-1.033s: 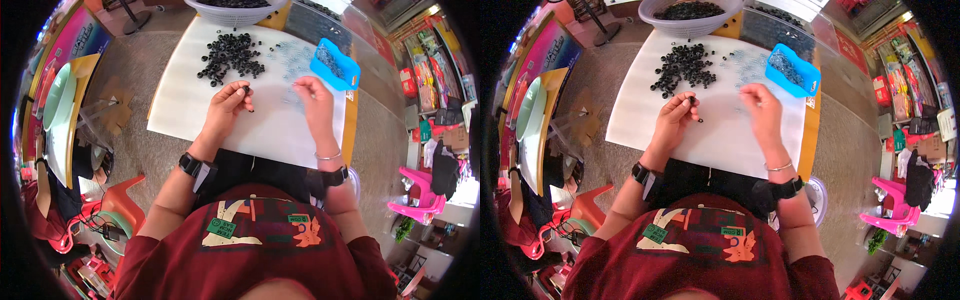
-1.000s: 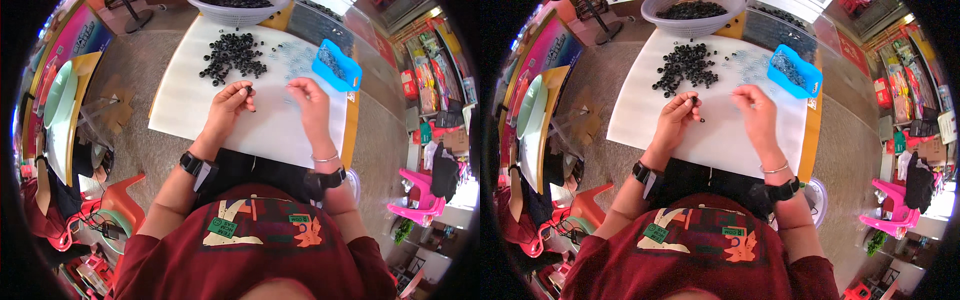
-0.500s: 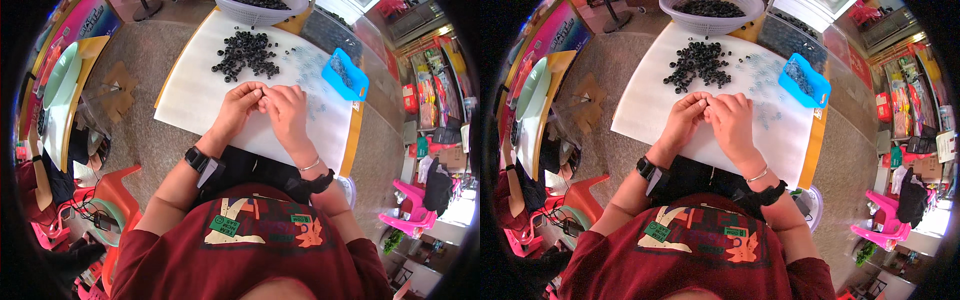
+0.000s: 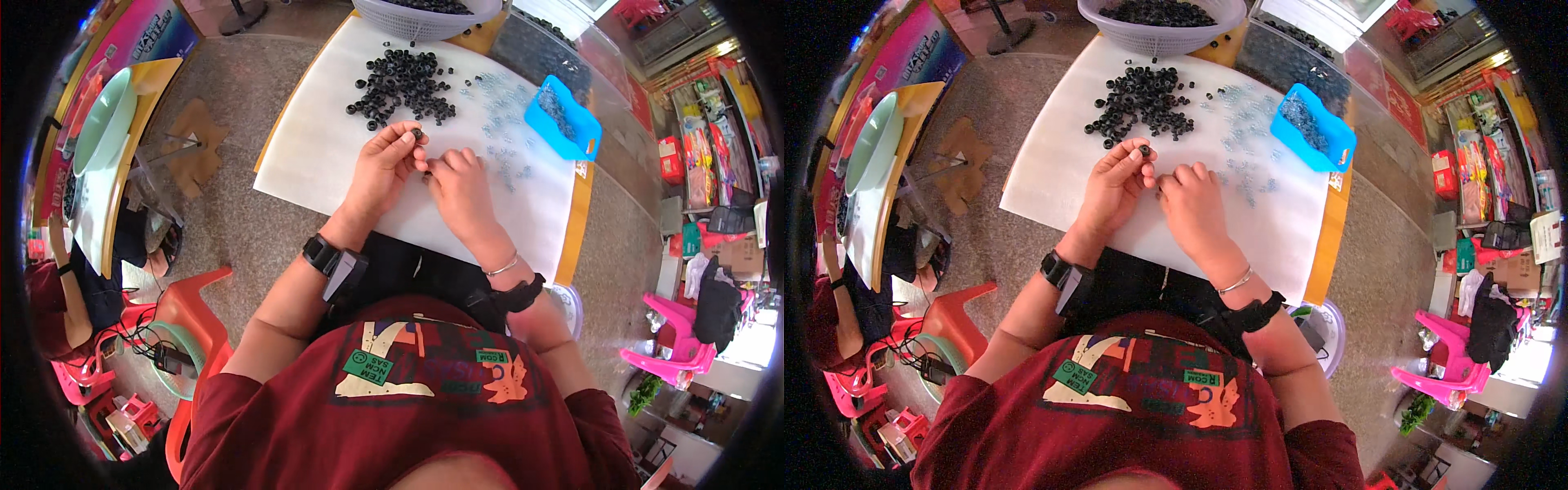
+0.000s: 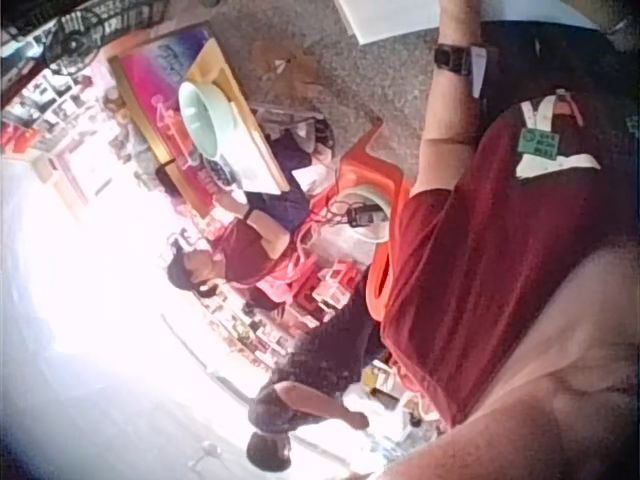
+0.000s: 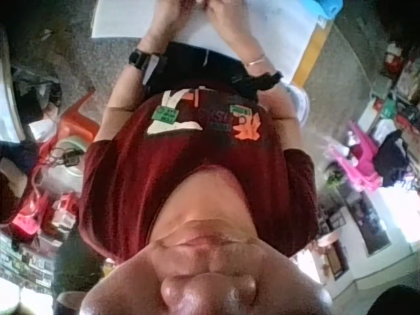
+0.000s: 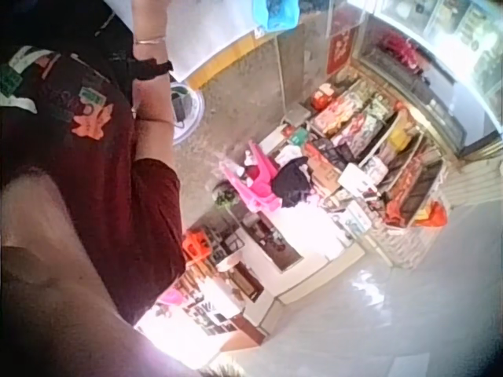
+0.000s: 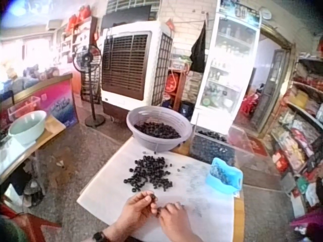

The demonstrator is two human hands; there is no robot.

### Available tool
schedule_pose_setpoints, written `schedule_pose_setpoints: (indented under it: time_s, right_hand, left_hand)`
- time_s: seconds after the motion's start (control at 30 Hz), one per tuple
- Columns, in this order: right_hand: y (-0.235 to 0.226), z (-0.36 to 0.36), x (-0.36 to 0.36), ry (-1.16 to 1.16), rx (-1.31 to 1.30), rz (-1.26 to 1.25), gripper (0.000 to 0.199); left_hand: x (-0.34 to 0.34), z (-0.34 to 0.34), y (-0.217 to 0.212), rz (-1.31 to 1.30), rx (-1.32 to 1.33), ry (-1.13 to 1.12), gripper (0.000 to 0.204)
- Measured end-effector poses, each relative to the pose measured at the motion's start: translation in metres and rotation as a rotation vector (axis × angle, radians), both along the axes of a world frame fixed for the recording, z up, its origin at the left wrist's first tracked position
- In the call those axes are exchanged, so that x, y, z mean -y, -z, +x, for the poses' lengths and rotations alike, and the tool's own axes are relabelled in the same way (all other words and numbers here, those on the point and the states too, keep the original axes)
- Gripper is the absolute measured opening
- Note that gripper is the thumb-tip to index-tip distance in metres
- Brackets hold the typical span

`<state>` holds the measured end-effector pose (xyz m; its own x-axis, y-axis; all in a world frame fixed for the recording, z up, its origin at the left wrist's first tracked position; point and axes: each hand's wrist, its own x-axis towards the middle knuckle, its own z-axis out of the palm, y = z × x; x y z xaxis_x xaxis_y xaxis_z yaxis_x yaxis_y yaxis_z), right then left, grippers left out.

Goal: Assembling small black plastic circular components by manually inserting blue plastic pins.

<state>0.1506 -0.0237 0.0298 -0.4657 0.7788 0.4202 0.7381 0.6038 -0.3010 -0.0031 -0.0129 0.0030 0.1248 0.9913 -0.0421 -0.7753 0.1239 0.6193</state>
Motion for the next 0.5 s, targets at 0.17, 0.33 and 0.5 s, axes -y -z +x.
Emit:
schedule_pose_setpoints:
  time_s: [0.17, 0.33, 0.5]
  right_hand:
    - [0.006, 0.003, -0.004, -0.029, -0.041, -0.021, 0.007]
    - [-0.019, 0.006, -0.009, 0.137, -0.786, -0.504, 0.008]
    - [-0.022, -0.002, -0.014, 0.063, -0.949, -0.638, 0.012]
  left_hand:
    - [0.0, 0.0, 0.001, 0.002, -0.042, 0.034, 0.019]
    - [0.004, 0.001, -0.005, -0.01, -0.093, 0.076, 0.02]
    - [0.003, 0.001, -0.004, 0.021, -0.126, 0.11, 0.02]
